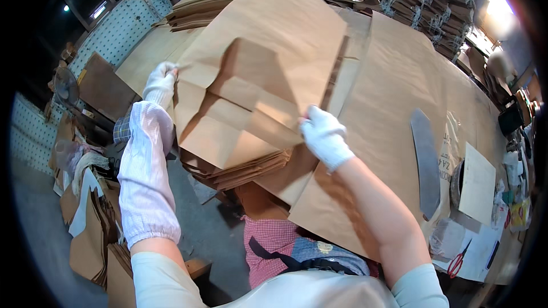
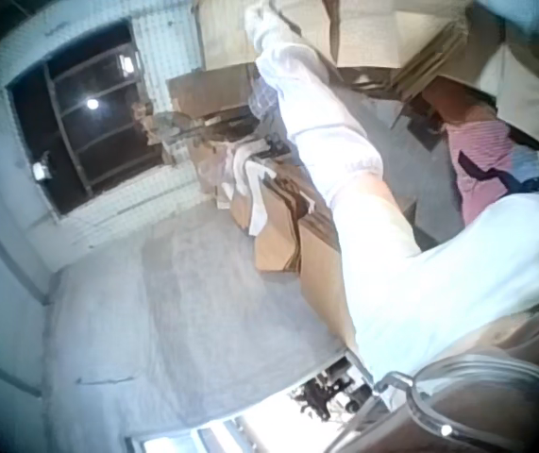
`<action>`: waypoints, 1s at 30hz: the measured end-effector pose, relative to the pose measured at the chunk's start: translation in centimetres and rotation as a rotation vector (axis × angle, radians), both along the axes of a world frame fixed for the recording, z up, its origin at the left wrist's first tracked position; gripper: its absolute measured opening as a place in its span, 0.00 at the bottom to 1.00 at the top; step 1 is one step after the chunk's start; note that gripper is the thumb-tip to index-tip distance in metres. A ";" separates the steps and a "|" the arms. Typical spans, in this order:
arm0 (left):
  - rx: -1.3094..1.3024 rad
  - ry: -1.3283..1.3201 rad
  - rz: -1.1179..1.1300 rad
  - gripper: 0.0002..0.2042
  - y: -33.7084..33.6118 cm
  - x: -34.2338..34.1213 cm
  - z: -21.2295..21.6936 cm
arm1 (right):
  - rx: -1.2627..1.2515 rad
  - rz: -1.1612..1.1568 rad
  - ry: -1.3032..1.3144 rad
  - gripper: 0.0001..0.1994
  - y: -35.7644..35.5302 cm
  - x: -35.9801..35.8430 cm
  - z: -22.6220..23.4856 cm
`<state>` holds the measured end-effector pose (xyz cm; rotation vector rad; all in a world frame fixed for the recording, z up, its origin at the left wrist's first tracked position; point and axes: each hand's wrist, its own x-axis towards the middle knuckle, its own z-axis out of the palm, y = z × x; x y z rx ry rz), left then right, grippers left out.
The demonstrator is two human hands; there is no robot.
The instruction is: The person folds brown cardboard sheets on a workbench using a metal straightedge to crease the folds. The person repeatedly picks up sheets, aligns them, folds them, and presses the crease with the straightedge.
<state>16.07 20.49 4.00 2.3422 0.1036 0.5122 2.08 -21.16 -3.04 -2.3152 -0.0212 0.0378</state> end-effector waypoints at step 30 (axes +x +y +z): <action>0.361 -0.022 -1.021 0.29 -32.2 -19.5 -15.4 | 0.448 -0.948 0.185 0.06 -28.2 -29.4 -10.6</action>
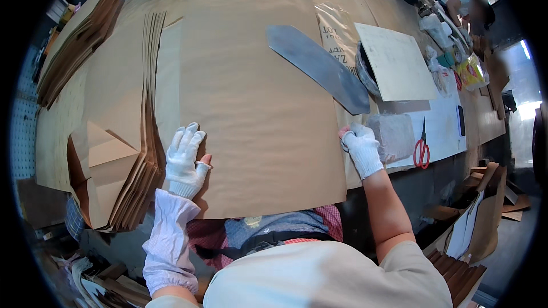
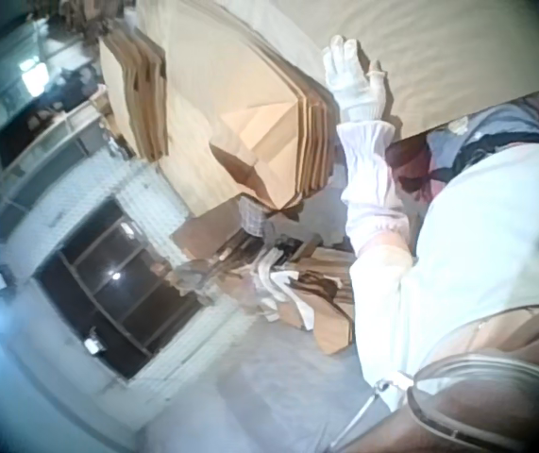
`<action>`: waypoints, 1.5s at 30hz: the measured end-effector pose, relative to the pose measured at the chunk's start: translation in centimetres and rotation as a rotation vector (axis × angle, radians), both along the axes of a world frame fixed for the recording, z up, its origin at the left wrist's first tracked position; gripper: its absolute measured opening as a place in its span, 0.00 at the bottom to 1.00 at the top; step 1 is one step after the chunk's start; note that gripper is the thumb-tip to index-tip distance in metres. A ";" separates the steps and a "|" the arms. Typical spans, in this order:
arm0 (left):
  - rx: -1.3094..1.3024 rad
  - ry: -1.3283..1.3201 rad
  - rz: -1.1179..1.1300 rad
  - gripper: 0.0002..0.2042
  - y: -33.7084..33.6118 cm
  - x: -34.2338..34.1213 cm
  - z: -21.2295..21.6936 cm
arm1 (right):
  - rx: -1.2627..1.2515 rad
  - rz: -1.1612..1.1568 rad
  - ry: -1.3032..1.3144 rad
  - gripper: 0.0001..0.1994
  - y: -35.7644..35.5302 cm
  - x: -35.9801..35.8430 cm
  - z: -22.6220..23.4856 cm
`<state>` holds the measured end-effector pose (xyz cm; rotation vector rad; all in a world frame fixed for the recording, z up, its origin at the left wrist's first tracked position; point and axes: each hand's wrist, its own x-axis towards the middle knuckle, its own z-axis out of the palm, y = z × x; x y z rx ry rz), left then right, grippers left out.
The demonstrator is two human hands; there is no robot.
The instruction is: The person folds brown cardboard sheets on a workbench using a metal straightedge to crease the folds. The person repeatedly picks up sheets, aligns them, folds them, and presses the crease with the straightedge.
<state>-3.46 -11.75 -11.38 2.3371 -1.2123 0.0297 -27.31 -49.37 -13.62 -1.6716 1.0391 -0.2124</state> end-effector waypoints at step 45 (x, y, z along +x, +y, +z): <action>0.394 0.464 0.707 0.18 -1.6 2.6 1.9 | -1.096 0.793 0.026 0.39 5.0 6.7 2.2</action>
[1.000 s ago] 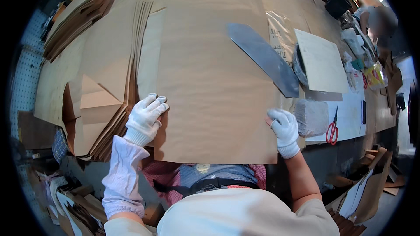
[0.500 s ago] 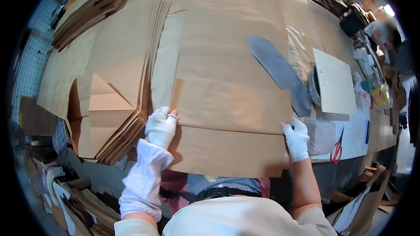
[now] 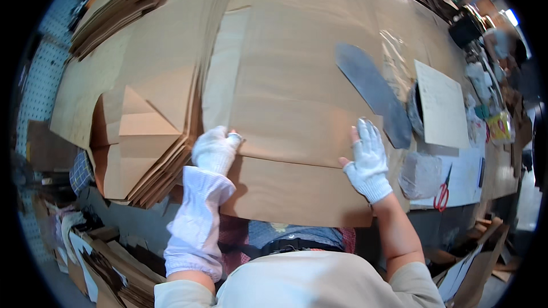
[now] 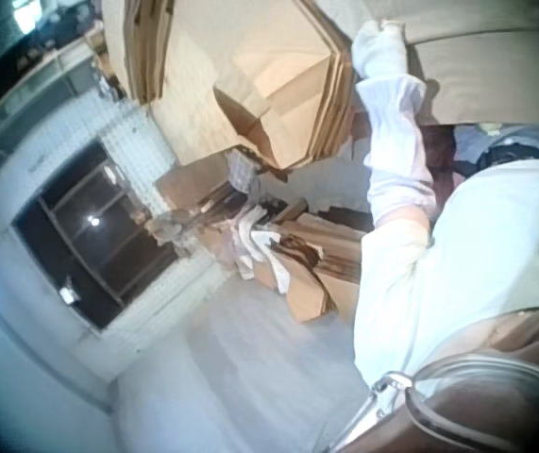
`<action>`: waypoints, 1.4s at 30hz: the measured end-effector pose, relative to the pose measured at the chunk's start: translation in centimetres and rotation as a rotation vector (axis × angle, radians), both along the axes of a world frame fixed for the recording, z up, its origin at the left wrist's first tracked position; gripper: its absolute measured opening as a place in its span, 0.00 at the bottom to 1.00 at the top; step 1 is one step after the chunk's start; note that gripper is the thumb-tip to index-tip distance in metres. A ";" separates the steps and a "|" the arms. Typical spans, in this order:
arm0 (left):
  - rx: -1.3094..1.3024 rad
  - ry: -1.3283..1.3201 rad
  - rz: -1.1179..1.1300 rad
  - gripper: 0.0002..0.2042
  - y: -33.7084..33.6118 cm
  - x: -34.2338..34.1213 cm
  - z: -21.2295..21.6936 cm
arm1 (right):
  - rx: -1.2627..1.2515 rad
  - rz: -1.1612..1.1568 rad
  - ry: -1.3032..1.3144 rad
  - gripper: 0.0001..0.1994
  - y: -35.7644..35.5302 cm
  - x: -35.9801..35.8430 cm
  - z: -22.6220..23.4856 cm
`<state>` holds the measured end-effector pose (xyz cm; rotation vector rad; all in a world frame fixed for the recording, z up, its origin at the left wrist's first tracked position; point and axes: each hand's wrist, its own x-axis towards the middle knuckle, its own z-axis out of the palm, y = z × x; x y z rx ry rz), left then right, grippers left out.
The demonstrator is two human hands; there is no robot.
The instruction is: The person folds brown cardboard sheets on a workbench using a metal straightedge to crease the folds. The person repeatedly picks up sheets, aligns them, folds them, and presses the crease with the straightedge.
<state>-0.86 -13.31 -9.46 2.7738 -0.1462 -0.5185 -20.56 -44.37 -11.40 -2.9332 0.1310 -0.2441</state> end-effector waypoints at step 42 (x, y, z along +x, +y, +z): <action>-0.315 -0.404 -0.867 0.24 -5.1 -2.5 12.3 | 0.173 0.233 -0.369 0.31 7.1 3.7 9.3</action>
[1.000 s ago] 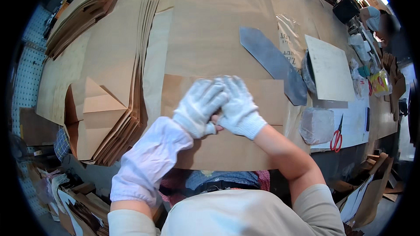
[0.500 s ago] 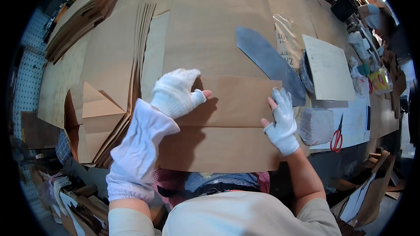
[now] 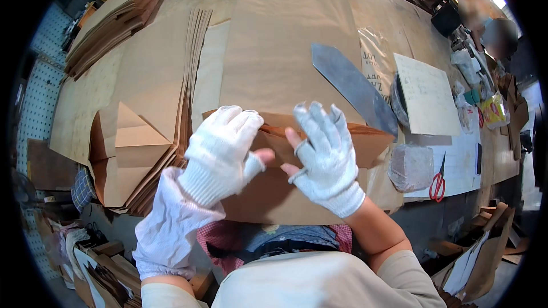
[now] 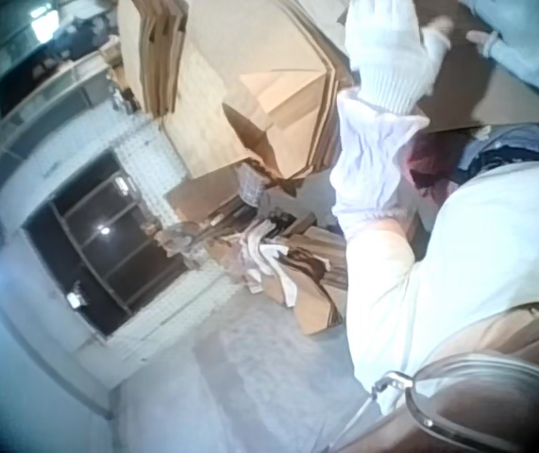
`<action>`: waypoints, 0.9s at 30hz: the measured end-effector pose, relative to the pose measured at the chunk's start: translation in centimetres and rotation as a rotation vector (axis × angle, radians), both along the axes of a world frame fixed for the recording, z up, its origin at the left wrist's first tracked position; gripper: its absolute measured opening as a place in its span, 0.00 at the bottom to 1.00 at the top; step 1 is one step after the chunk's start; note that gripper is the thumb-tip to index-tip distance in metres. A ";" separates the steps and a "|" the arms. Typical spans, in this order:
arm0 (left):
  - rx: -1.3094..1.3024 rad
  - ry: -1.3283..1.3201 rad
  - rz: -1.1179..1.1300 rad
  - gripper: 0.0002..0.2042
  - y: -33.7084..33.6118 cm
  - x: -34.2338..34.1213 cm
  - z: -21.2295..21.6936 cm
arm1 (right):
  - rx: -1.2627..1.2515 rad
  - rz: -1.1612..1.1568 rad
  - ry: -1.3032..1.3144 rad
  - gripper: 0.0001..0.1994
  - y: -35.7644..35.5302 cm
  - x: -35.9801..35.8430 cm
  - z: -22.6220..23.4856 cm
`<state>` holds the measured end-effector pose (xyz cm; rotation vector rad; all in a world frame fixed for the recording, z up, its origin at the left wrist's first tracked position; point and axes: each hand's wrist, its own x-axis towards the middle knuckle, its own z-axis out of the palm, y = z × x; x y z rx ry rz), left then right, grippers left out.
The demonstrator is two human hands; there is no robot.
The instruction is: The person folds brown cardboard sheets on a workbench using a metal straightedge to crease the folds. The person repeatedly picks up sheets, aligns them, folds them, and presses the crease with the straightedge.
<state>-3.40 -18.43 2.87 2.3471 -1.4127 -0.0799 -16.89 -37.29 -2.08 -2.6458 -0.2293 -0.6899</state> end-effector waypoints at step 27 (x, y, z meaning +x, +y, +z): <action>0.052 1.063 0.173 0.21 -9.8 -13.6 -20.7 | 1.438 0.122 -0.005 0.39 -8.9 -11.0 -11.9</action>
